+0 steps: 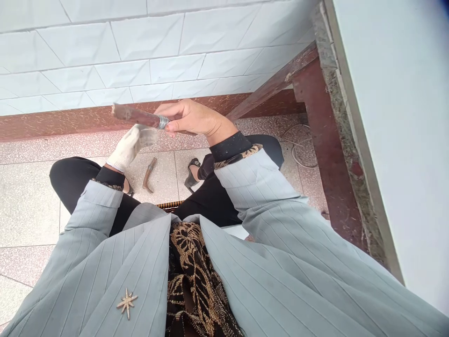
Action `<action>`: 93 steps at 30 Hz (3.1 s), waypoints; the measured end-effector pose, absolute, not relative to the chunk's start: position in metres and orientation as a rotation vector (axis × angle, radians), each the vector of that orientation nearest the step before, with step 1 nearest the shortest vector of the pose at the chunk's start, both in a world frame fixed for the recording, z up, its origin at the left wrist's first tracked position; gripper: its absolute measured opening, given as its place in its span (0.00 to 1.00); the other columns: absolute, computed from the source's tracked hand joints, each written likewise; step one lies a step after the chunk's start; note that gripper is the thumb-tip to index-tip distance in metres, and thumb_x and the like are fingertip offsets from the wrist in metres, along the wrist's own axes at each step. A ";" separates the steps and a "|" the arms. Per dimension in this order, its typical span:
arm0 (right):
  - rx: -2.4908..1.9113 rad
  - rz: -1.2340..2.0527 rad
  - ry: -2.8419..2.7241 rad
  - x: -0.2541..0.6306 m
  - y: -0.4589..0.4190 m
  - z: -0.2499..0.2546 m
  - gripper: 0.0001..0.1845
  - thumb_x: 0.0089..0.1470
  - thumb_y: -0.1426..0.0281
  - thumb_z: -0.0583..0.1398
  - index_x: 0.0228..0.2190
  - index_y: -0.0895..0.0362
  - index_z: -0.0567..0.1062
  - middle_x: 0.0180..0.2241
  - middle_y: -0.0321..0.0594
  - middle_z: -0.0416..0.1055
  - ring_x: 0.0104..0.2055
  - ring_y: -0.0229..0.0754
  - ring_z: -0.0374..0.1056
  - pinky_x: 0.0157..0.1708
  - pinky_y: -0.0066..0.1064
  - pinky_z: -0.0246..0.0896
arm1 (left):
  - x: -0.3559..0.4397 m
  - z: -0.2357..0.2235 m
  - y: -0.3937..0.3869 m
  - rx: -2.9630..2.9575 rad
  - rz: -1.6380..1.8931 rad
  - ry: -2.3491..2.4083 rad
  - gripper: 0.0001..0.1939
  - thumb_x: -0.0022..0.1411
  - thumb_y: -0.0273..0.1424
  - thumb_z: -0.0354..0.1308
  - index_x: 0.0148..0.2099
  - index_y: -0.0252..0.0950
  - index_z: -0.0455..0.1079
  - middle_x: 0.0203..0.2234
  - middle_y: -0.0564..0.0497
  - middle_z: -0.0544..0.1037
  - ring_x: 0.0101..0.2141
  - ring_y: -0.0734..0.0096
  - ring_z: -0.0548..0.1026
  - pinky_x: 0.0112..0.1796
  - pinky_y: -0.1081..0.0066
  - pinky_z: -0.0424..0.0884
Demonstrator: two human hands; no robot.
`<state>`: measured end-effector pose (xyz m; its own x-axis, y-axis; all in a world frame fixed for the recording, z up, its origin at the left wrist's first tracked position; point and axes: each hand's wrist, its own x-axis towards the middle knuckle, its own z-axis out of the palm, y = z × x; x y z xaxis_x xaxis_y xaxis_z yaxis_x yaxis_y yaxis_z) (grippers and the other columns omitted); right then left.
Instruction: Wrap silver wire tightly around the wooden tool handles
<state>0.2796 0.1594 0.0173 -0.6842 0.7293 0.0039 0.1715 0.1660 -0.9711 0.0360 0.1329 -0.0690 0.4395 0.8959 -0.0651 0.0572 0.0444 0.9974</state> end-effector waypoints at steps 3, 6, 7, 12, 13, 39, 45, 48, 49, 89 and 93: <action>-0.893 1.512 -1.792 0.270 0.157 0.016 0.26 0.60 0.47 0.66 0.47 0.56 0.79 0.35 0.37 0.74 0.31 0.35 0.66 0.31 0.27 0.61 | 0.044 -0.065 0.133 1.350 0.824 0.929 0.46 0.60 0.74 0.42 0.65 0.49 0.63 0.55 0.40 0.77 0.50 0.56 0.80 0.49 0.54 0.74; -0.961 1.465 -1.701 0.263 0.156 0.018 0.31 0.61 0.40 0.62 0.49 0.53 0.77 0.35 0.38 0.75 0.32 0.38 0.67 0.32 0.29 0.61 | 0.048 -0.065 0.133 1.346 0.855 0.977 0.49 0.59 0.76 0.38 0.70 0.51 0.59 0.59 0.38 0.74 0.46 0.57 0.81 0.47 0.55 0.74; -0.966 1.446 -1.684 0.261 0.157 0.019 0.32 0.60 0.39 0.61 0.48 0.53 0.77 0.36 0.39 0.75 0.32 0.38 0.66 0.31 0.29 0.61 | 0.049 -0.066 0.133 1.343 0.854 0.996 0.51 0.59 0.76 0.35 0.71 0.50 0.57 0.59 0.37 0.74 0.45 0.58 0.81 0.46 0.56 0.74; -0.965 1.307 -1.617 0.255 0.165 0.022 0.37 0.59 0.34 0.58 0.48 0.52 0.78 0.40 0.41 0.78 0.30 0.36 0.65 0.29 0.28 0.62 | 0.050 -0.067 0.133 1.262 0.848 0.956 0.51 0.63 0.72 0.31 0.71 0.41 0.57 0.53 0.35 0.78 0.37 0.64 0.81 0.42 0.61 0.76; -0.994 1.273 -1.618 0.254 0.167 0.023 0.38 0.59 0.34 0.57 0.50 0.52 0.77 0.42 0.42 0.78 0.31 0.36 0.65 0.29 0.29 0.62 | 0.048 -0.066 0.135 1.238 0.855 0.919 0.49 0.65 0.71 0.35 0.70 0.40 0.58 0.52 0.36 0.78 0.36 0.65 0.80 0.42 0.61 0.76; -1.147 1.831 -0.971 0.215 0.182 -0.007 0.14 0.59 0.78 0.67 0.30 0.56 0.66 0.23 0.27 0.64 0.19 0.27 0.55 0.17 0.19 0.49 | 0.021 -0.051 0.174 0.641 1.207 1.121 0.19 0.55 0.35 0.73 0.38 0.37 0.65 0.26 0.56 0.76 0.24 0.73 0.79 0.28 0.70 0.75; -1.340 1.851 -0.893 0.203 0.166 -0.015 0.07 0.66 0.81 0.59 0.36 0.58 0.70 0.18 0.26 0.61 0.17 0.29 0.54 0.16 0.20 0.48 | 0.021 -0.058 0.172 0.633 1.211 1.122 0.11 0.57 0.29 0.65 0.39 0.37 0.65 0.27 0.55 0.75 0.25 0.71 0.80 0.29 0.68 0.77; -1.273 1.904 -0.875 0.208 0.166 -0.010 0.07 0.67 0.78 0.60 0.34 0.59 0.70 0.19 0.26 0.60 0.17 0.28 0.53 0.17 0.20 0.49 | 0.016 -0.064 0.171 0.793 1.133 1.166 0.18 0.51 0.20 0.57 0.46 0.37 0.70 0.39 0.51 0.79 0.28 0.73 0.80 0.34 0.66 0.80; -1.237 1.933 -0.883 0.211 0.167 -0.008 0.07 0.67 0.77 0.60 0.34 0.59 0.70 0.20 0.26 0.60 0.17 0.28 0.53 0.17 0.20 0.49 | 0.013 -0.065 0.171 0.925 1.084 1.174 0.25 0.49 0.18 0.54 0.50 0.38 0.71 0.45 0.49 0.80 0.30 0.73 0.81 0.37 0.64 0.80; -1.561 1.581 -1.531 0.208 0.163 -0.019 0.07 0.56 0.77 0.68 0.30 0.58 0.76 0.14 0.29 0.61 0.16 0.32 0.54 0.14 0.24 0.48 | 0.016 -0.064 0.162 0.719 0.867 1.249 0.22 0.60 0.43 0.63 0.22 0.40 0.59 0.13 0.49 0.70 0.13 0.70 0.69 0.15 0.72 0.60; -1.627 1.603 -1.595 0.206 0.163 -0.017 0.05 0.56 0.77 0.69 0.33 0.59 0.78 0.13 0.28 0.60 0.15 0.33 0.54 0.15 0.25 0.48 | 0.019 -0.068 0.165 0.648 0.934 1.116 0.21 0.64 0.42 0.62 0.24 0.40 0.60 0.14 0.51 0.69 0.14 0.70 0.71 0.17 0.72 0.66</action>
